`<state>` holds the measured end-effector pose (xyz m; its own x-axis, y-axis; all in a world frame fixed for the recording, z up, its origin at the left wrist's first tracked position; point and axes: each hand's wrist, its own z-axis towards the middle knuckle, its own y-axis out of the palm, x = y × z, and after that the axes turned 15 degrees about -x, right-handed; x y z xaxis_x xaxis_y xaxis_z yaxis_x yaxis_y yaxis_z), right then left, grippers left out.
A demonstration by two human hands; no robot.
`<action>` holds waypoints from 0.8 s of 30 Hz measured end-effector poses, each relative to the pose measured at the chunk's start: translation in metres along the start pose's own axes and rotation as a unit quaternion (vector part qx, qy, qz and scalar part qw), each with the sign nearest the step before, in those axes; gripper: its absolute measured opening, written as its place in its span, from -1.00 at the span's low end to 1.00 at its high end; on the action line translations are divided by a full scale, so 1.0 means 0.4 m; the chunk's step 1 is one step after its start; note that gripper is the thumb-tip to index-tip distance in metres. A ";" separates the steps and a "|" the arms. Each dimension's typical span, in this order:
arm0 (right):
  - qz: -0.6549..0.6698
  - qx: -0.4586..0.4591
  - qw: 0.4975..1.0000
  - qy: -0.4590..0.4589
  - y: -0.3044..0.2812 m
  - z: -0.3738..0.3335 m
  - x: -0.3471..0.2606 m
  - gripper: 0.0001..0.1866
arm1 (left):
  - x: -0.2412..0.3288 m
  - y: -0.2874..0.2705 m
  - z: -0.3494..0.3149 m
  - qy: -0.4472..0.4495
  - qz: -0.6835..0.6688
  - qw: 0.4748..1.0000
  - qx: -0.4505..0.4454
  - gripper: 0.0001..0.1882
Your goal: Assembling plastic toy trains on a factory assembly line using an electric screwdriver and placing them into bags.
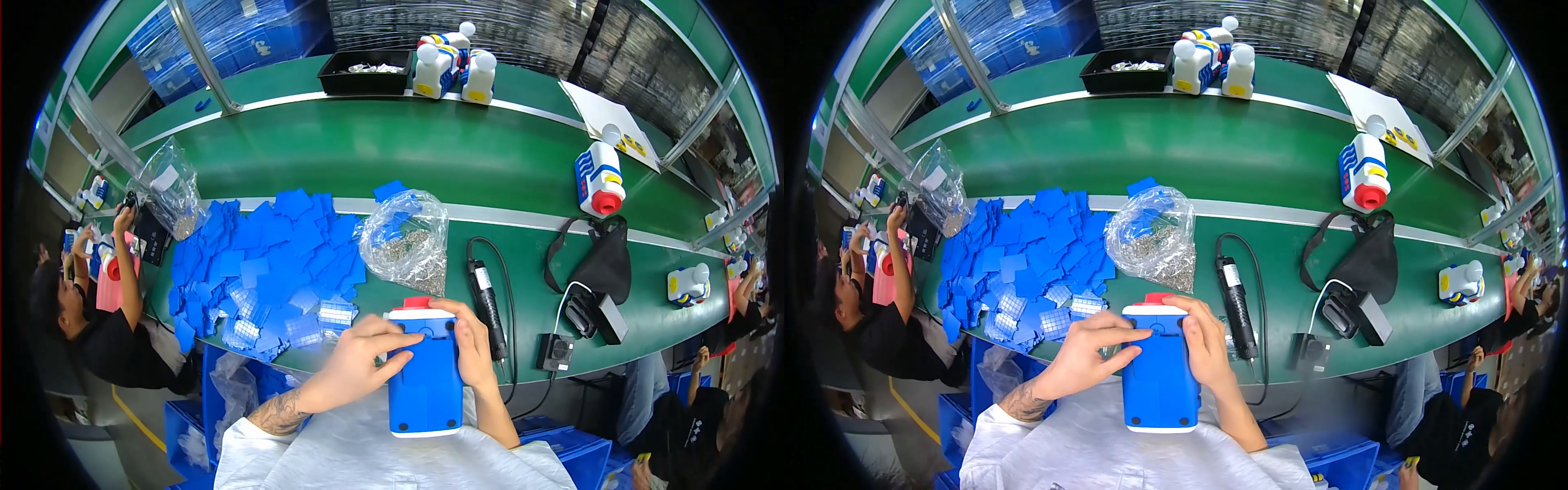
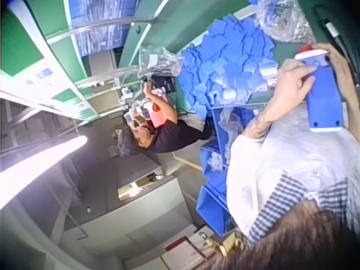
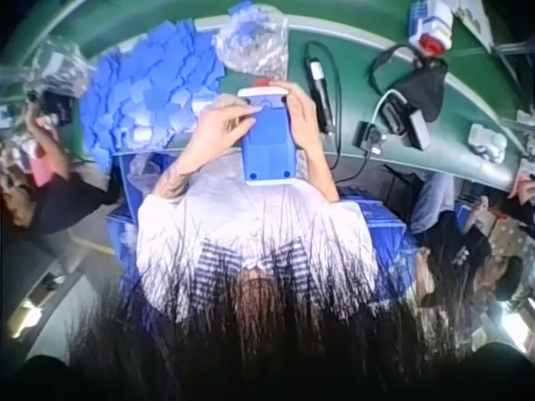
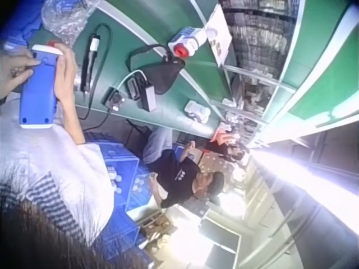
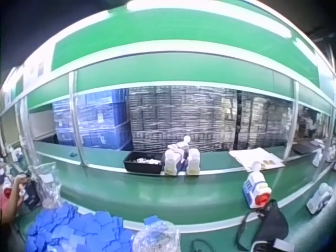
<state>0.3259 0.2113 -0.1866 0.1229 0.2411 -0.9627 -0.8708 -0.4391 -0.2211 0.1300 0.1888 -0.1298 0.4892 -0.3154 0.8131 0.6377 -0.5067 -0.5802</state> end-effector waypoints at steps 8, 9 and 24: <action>0.023 -0.026 0.999 0.023 0.009 -0.003 -0.018 -0.67 | -0.079 0.022 -0.005 -0.031 -0.111 0.993 0.039 -0.28; 0.021 -0.028 0.999 0.021 0.008 -0.004 -0.021 -0.67 | -0.094 0.022 -0.001 -0.042 -0.179 0.983 -0.012 -0.23; -0.009 -0.032 0.999 0.014 -0.085 0.015 0.007 -0.61 | -0.437 0.010 0.341 -0.016 0.248 0.966 0.066 -0.77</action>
<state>0.3528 0.2321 -0.1808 0.1533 0.2251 -0.9622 -0.8357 -0.4901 -0.2478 0.1281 0.3513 -0.2808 0.7711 -0.4668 0.4331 0.3900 -0.1915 -0.9007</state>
